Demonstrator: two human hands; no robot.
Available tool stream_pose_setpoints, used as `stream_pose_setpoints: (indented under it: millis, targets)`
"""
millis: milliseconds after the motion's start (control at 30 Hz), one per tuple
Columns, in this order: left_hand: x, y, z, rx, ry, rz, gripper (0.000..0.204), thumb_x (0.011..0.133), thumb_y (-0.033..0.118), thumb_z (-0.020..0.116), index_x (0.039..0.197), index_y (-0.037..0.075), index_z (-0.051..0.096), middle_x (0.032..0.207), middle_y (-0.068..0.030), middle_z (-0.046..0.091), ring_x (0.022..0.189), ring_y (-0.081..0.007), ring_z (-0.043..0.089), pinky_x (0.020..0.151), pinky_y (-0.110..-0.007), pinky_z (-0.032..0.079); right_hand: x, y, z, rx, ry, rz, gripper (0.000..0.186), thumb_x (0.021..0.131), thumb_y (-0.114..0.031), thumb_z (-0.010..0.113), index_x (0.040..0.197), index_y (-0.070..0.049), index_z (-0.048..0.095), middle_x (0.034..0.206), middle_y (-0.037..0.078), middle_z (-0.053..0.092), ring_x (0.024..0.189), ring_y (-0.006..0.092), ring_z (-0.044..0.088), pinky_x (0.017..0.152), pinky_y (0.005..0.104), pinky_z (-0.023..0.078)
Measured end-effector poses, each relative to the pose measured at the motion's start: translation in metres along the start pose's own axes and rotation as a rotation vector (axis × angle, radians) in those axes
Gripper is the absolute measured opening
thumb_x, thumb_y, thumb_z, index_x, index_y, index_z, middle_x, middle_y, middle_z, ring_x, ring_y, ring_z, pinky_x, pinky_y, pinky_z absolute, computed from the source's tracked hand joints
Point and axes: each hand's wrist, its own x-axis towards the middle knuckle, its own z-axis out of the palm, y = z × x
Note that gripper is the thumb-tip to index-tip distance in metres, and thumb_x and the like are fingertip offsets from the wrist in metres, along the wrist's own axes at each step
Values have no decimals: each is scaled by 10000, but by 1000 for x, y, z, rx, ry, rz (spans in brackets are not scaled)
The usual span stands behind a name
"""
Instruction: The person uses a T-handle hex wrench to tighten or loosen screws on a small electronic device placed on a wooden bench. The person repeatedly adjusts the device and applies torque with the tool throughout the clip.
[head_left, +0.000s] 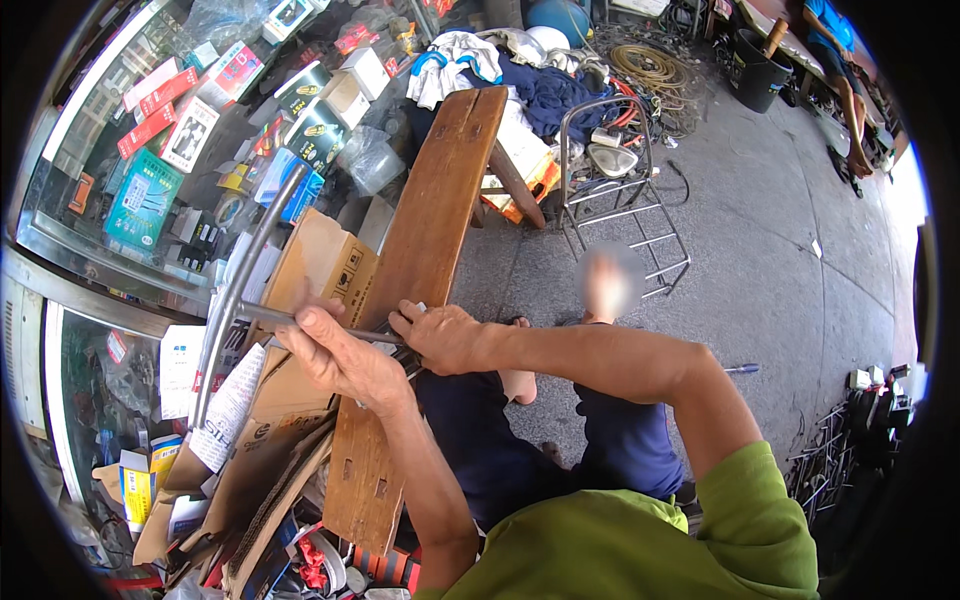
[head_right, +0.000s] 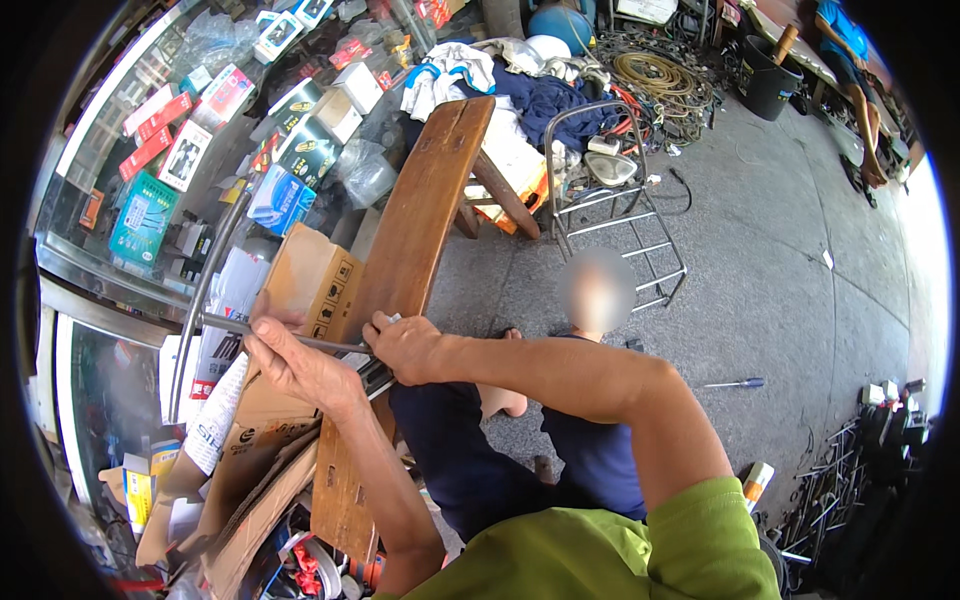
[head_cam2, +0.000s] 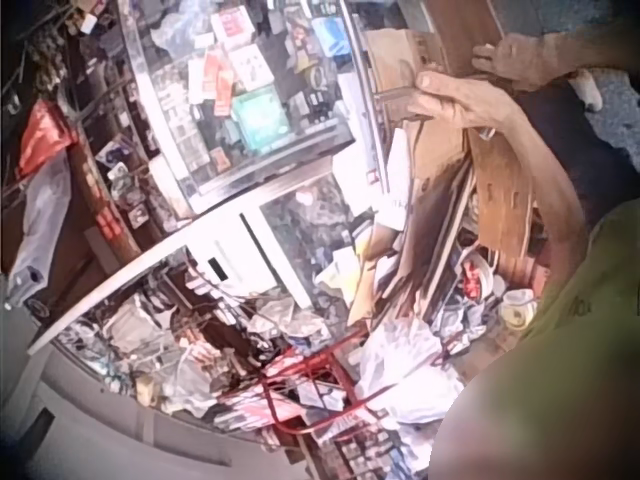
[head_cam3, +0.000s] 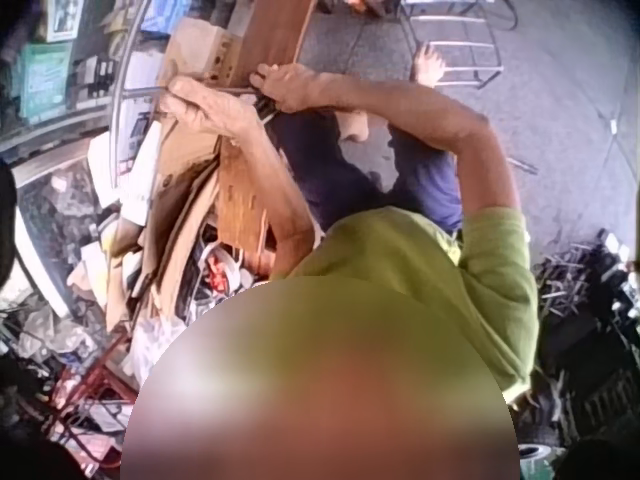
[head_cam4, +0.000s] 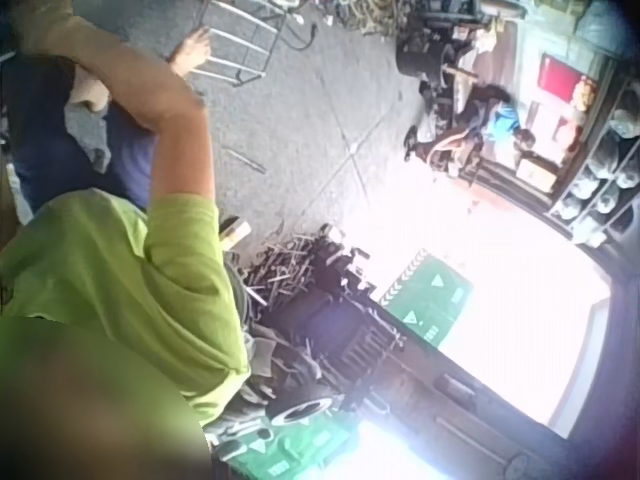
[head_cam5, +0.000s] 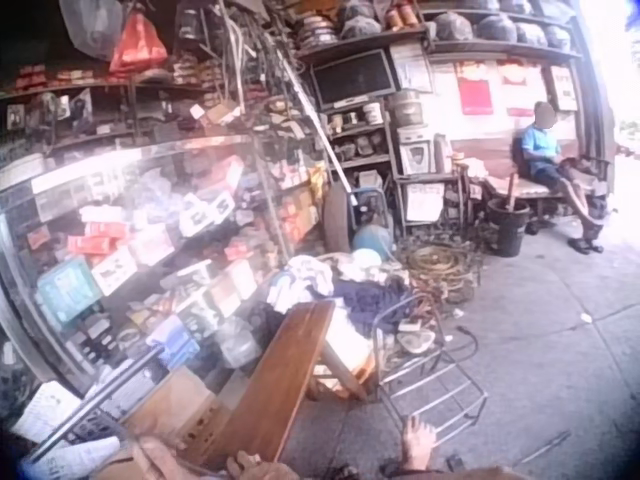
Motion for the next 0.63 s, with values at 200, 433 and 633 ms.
stream_pose_setpoints:
  millis: [200, 433, 633]
  targets:
    - [12, -1, -10, -233, 79, -139, 453, 1035, 338, 611, 1287, -37, 587, 855, -44, 583, 855, -149, 530, 860, -316, 420, -2, 14, -6, 53, -8, -77, 725, 772, -251, 839, 1341, 19, 479, 1265, 215, 535, 1098, 390, 656, 916, 436, 547]
    - [18, -8, -25, -410, -193, -195, 290, 1019, 290, 636, 961, 8, 603, 894, -64, 579, 786, -150, 499, 727, -304, 415, -2, 16, -8, 79, -14, -92, 750, 774, -252, 837, 1367, 11, 460, 1271, 204, 516, 1121, 393, 640, 931, 437, 542]
    - [43, -20, -43, -820, -751, -368, 278, 1014, 301, 636, 993, 28, 591, 883, -48, 535, 771, -154, 482, 705, -296, 363, 1, 20, -5, 94, -21, -90, 791, 767, -271, 839, 1401, -11, 443, 1276, 202, 509, 1143, 395, 627, 971, 429, 525]
